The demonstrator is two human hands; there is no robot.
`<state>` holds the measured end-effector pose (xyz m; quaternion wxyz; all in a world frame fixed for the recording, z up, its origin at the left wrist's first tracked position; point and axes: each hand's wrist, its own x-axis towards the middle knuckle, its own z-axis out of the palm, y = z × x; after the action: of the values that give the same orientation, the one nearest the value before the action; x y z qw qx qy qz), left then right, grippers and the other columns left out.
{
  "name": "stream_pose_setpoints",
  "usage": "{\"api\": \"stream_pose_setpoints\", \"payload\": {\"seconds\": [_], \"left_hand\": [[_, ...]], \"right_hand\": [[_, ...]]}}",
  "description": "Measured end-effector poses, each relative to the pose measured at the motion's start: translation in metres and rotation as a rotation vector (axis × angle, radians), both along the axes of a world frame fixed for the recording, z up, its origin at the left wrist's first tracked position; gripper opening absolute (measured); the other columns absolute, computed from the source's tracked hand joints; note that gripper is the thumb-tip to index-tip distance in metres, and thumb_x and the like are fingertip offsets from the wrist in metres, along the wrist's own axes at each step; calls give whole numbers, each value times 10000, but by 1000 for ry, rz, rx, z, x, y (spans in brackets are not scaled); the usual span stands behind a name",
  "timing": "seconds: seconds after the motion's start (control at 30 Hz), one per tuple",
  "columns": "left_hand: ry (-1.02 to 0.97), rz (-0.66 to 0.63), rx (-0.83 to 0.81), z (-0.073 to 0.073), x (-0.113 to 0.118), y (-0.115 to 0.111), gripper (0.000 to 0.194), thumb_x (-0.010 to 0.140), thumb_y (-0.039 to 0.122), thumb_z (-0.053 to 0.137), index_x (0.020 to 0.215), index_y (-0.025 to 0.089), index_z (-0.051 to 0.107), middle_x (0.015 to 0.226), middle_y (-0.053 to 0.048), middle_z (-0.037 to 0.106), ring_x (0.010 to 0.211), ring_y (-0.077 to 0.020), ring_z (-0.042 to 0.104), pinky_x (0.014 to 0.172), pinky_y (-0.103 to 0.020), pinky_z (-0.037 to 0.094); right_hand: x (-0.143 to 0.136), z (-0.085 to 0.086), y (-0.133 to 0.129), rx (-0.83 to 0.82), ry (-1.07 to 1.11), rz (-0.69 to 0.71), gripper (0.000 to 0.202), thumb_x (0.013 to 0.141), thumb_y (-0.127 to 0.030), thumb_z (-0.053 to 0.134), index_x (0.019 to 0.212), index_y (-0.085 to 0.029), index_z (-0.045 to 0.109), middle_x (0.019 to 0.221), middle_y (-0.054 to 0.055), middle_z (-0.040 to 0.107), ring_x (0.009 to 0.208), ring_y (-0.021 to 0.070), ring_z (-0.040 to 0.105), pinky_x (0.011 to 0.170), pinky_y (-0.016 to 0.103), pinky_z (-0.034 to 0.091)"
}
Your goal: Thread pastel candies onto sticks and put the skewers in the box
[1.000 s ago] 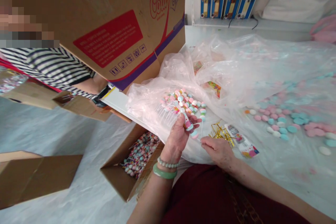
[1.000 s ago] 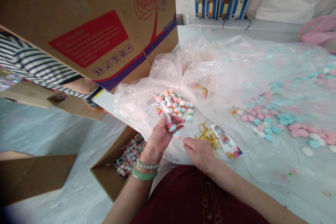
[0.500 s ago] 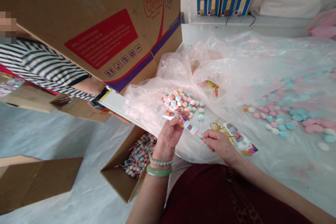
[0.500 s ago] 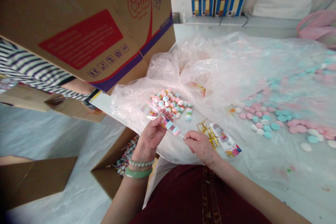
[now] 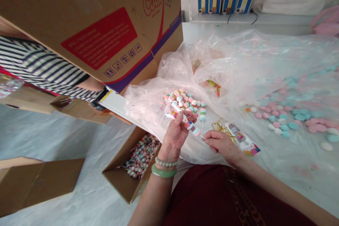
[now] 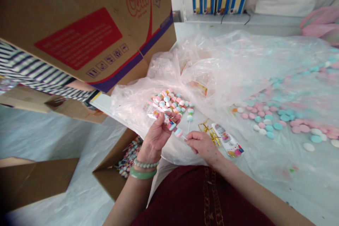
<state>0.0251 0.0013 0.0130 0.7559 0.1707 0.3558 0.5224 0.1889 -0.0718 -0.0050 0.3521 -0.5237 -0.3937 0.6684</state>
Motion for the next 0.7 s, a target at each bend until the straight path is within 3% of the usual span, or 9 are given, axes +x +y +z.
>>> {"api": "stream_pose_setpoints", "payload": {"seconds": [0.13, 0.27, 0.53, 0.7], "left_hand": [[-30, -53, -113, 0, -7, 3, 263, 861, 375, 576, 821, 125, 643, 819, -71, 686, 805, -223, 679, 777, -379, 534], [18, 16, -125, -2, -14, 6, 233, 888, 298, 540, 801, 109, 644, 790, -78, 693, 750, -190, 679, 749, -330, 548], [118, 2, 9, -5, -11, 3, 173, 791, 281, 675, 840, 115, 662, 823, -69, 693, 773, -213, 692, 671, -292, 564], [116, -71, -90, -4, -15, 2, 210, 836, 317, 619, 816, 109, 643, 789, -89, 692, 758, -226, 694, 684, -340, 576]], "right_hand": [[5, -2, 2, -197, 363, -83, 218, 639, -311, 685, 740, -158, 565, 420, -100, 372, 363, 31, 192, 398, 217, 69], [11, -7, 5, -254, 471, -111, 226, 640, -266, 704, 783, -148, 574, 390, -106, 382, 339, 19, 173, 387, 208, 58], [10, -15, 8, -368, 572, 27, 166, 678, -232, 692, 766, -135, 592, 365, -114, 350, 325, 19, 156, 366, 194, 83], [12, -16, 12, -449, 731, 144, 152, 705, -252, 661, 783, -155, 573, 398, -135, 252, 343, 32, 114, 370, 199, 112]]}}
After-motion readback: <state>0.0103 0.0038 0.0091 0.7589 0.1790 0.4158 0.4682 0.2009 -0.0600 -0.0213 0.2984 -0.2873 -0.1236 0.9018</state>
